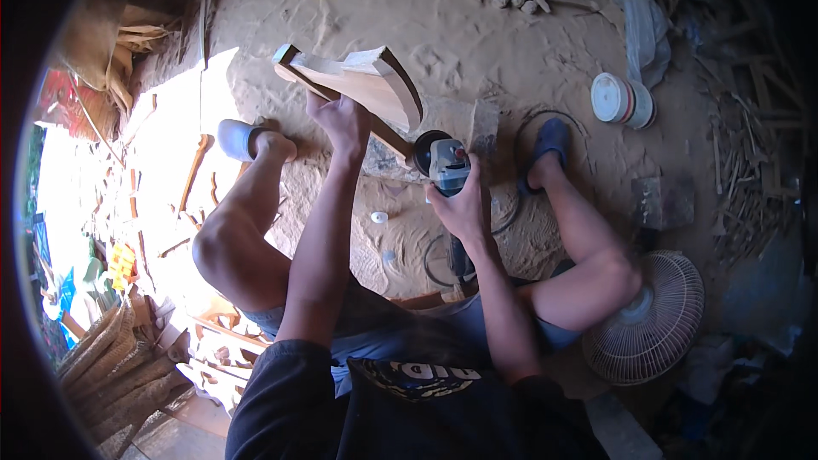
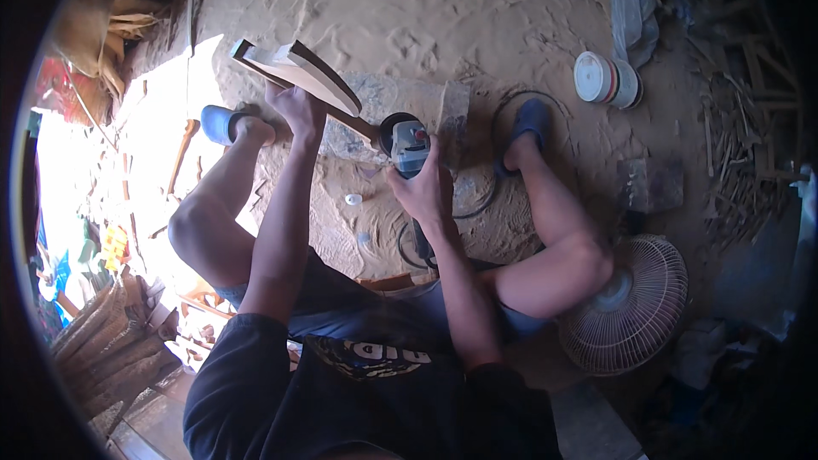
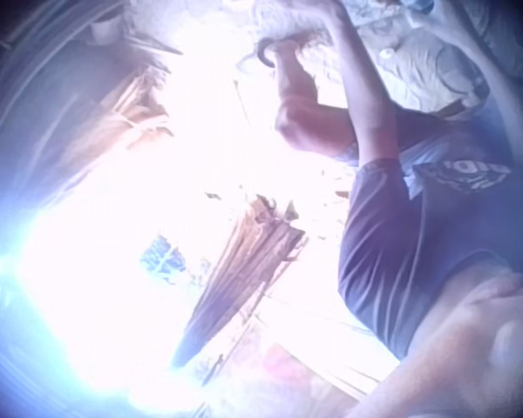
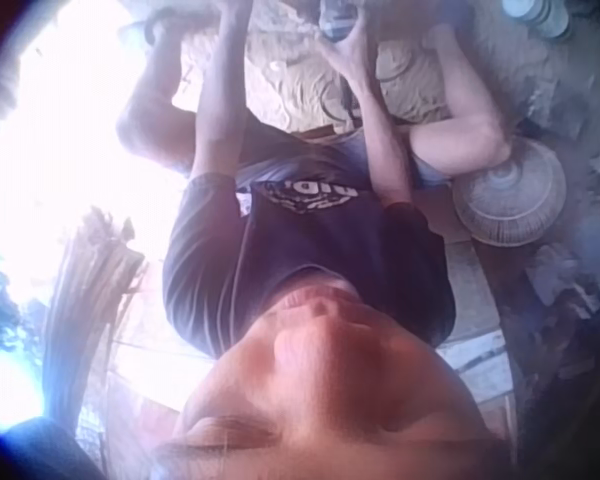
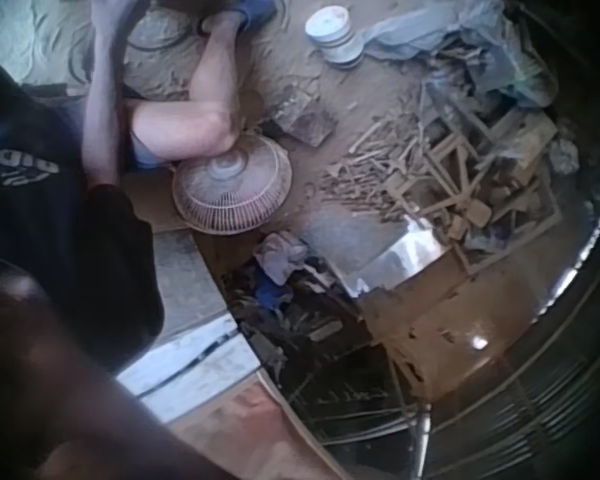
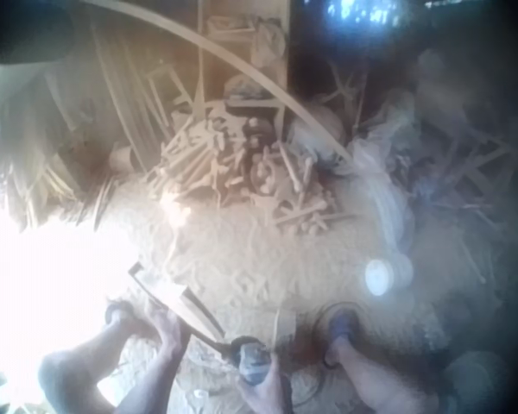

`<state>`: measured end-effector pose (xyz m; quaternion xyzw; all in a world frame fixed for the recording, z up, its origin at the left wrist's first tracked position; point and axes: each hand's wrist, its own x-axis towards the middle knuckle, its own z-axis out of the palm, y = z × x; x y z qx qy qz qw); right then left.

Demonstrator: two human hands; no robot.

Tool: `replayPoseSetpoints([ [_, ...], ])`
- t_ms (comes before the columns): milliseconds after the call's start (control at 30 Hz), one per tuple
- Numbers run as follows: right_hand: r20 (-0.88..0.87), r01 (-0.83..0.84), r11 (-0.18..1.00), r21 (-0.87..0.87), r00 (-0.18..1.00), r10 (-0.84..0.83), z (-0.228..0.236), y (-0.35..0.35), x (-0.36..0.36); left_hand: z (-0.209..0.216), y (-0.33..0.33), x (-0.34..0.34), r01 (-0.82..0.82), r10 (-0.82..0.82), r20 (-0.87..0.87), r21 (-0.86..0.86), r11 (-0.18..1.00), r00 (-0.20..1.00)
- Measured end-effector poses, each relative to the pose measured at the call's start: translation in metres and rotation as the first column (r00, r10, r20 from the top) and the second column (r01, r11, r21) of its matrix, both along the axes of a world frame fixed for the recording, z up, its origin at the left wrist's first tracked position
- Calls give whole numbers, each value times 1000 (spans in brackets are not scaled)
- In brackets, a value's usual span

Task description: The person sands the surface and edges of a wooden axe handle using a power sander.

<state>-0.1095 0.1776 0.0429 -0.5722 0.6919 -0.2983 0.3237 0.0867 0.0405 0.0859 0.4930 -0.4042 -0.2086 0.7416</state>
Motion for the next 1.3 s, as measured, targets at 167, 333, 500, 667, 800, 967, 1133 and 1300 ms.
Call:
replayPoseSetpoints([
  [167,-65,-3,1000,-2,998,3,3,-1,1,-2,-2,-1,44,-44,39,18,999,998],
  [333,-147,-9,999,41,989,15,14,2,7,-6,-3,3,31,-33,62,42,999,998],
  [500,-26,1,999,33,1000,-1,6,2,2,-3,2,1,26,-28,25,73,997,999],
  [667,-70,-5,999,-35,998,3,-8,6,-2,2,-2,-7,44,-44,43,17,999,998],
  [800,-157,-7,996,88,987,21,16,7,2,2,2,-5,47,-48,47,35,998,998],
  [967,-53,94,993,68,994,-91,7,10,-11,-16,-3,11,-49,43,110,57,997,993],
  [1133,-13,151,980,128,988,-151,7,11,-19,-47,-6,33,-151,312,-500,336,930,808],
  [1300,-75,91,986,136,994,-82,20,11,-14,-95,7,67,-272,462,-434,430,861,774],
])
